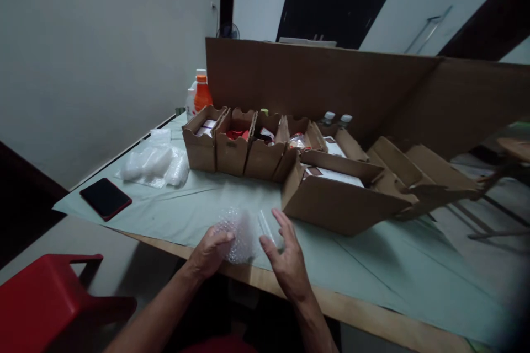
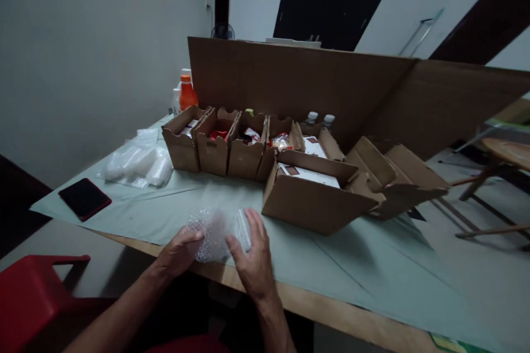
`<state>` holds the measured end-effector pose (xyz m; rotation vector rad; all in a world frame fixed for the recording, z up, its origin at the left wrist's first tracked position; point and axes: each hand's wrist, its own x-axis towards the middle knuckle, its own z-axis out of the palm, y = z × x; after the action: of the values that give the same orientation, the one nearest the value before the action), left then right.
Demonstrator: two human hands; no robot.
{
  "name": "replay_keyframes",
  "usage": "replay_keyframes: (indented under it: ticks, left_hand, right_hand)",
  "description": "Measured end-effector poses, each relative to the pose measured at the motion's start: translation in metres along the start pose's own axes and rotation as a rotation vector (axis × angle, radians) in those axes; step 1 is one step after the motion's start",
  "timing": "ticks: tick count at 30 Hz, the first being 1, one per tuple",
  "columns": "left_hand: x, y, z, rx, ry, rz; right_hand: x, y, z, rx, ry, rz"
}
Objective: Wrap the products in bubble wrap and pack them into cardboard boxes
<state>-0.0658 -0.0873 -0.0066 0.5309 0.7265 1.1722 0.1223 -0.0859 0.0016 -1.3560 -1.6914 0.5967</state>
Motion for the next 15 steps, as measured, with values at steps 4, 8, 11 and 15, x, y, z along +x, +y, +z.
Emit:
replay_keyframes:
  ticks: [4,8,11,15]
  left_hand:
    - [-0.002,0.005,-0.001,0.091,0.128,0.078]
    - [0.002,0.019,-0.033,0.182,0.282,0.169]
    - [0.003,0.026,-0.058,0.267,0.382,0.209]
    - [-0.005,0.031,-0.069,0.438,0.439,0.241]
  right_hand:
    - [0.000,0.006,0.015,-0.286,-0.257,-0.205]
    - [0.001,0.032,0.007,-0.602,-0.175,-0.115]
    - [-0.002,0.051,-0.014,-0.743,-0.066,-0.005]
    - [-0.009,0.063,-0.038,-0.728,-0.013,0.051]
